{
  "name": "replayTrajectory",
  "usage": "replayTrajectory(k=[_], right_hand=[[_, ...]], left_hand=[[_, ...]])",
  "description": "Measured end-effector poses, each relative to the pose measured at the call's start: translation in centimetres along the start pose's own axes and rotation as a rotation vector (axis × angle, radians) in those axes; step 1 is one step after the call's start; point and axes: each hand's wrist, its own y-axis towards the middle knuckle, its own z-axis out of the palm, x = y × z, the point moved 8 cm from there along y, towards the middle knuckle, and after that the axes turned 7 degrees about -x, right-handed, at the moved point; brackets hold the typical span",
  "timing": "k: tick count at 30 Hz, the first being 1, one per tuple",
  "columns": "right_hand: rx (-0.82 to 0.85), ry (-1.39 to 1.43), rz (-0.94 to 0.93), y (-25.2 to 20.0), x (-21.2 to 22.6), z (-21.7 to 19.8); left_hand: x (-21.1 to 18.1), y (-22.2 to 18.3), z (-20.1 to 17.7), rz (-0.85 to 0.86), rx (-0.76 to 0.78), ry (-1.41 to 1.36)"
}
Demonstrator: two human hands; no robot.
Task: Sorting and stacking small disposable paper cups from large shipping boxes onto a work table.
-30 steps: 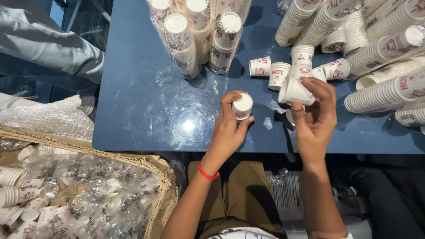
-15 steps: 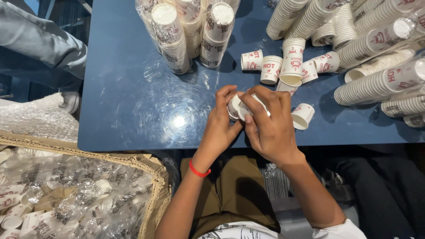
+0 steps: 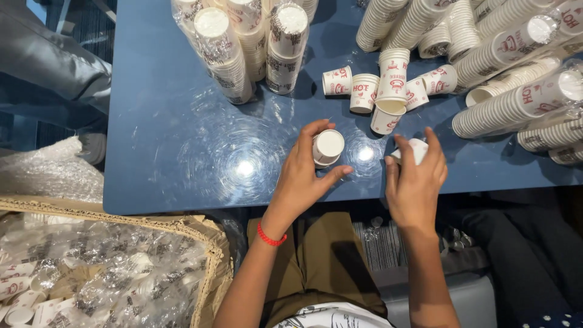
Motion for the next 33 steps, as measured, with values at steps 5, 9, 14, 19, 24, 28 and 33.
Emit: replayTrajectory(k=[5,9,14,19,24,28,33], right_hand=[[0.059,0.641,0.303,-1.0,-1.6,1.6],[0.263,1.845,0.749,-0.4,0.8,4.7],[0.061,1.634,0.308,3.5,6.3,0.8],[-0.004,0.919,-0.207,1.8,10.3,0.6],[-0.016,0.706,-0.343,0.9,10.4,0.2],[0.053,0.743,-0.306,2.8,8.4,-0.9],[-0.115,0.253,-0.290,7.0,4.6,1.3]], left_hand=[[1.2,-0.3,0.4,-0.087,0.054,0.056],[0.8,0.0,0.1,-0.039,0.038,0.030],[0.6,-0.1,0.0,-0.048,0.038,0.008],[1.4,-0.5,0.1,0.030,0.022,0.005],[2.8,-0.8,0.4,-0.071,0.031,-0.004],[0.9,0.0,0.0,-0.058,0.051,-0.005],[0.9,0.1,0.0,-0.086,0.046,-0.043]])
